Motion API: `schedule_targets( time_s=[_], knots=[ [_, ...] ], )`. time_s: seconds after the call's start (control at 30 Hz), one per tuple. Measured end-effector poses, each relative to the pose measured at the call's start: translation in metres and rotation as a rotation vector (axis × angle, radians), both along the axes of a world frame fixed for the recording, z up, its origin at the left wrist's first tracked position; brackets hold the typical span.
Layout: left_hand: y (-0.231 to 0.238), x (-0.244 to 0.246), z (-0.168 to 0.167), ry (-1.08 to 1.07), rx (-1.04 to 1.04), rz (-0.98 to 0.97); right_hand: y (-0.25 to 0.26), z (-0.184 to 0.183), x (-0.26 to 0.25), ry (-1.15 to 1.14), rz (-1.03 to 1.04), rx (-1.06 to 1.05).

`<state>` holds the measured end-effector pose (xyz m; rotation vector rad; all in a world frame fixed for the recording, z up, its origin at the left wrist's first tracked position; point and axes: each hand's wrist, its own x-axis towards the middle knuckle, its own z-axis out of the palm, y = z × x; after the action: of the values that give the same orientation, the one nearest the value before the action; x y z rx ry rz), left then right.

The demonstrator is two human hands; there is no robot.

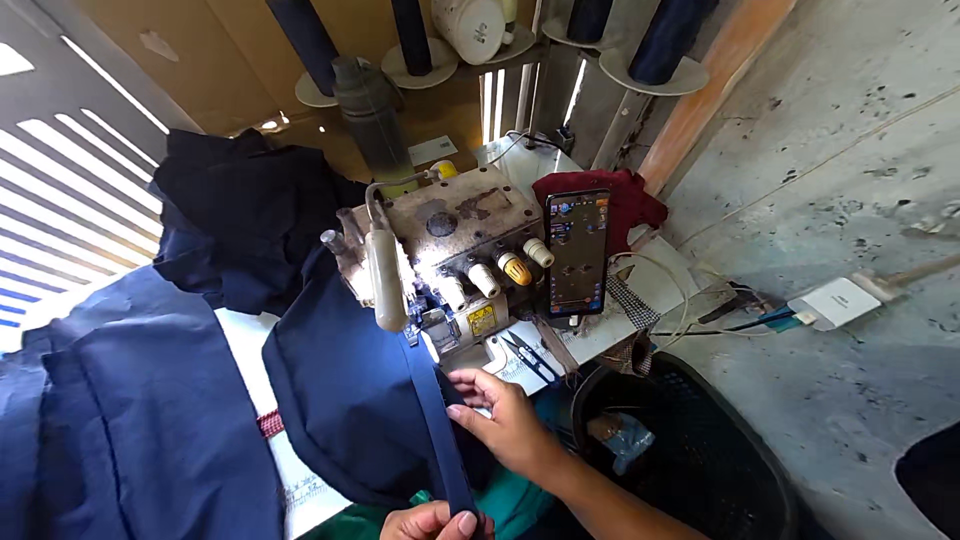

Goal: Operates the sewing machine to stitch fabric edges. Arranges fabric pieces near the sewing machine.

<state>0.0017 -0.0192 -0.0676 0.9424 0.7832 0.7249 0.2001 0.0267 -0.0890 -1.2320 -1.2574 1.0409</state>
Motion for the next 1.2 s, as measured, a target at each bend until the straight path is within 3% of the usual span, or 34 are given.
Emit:
schedule_targets(
  time_s=[0.1,0.27,0.43,0.73,1.07,1.13,1.2],
  knots=[
    [-0.003,0.002,-0.002,0.056,0.021,0.058,-0.029,0.006,-0.015,0.086,0.069,-0.045],
    [-0.007,0.006,-0.017,0.136,-0.036,0.165,-0.07,0.0,-0.023,0.158,-0.003,-0.13],
    [-0.021,-0.001,-0.017,0.125,-0.047,0.092,-0.091,0.005,-0.025,0.2,-0.057,-0.177],
    [-0.026,0.0,-0.013,0.141,0.038,0.105,-0.094,0.009,-0.018,0.159,0.054,-0.165],
    [-0.023,0.007,-0.02,0.298,0.17,0.175,-0.087,0.009,-0.009,0.128,0.178,-0.022],
    [-0.021,0.007,-0.019,0.32,0.204,0.147,-0.086,0.009,-0.013,0.093,0.116,-0.01],
    [-0.014,-0.001,-0.009,0.442,0.37,0.01,-0.085,0.01,-0.017,0.03,0.03,-0.01]
  ],
)
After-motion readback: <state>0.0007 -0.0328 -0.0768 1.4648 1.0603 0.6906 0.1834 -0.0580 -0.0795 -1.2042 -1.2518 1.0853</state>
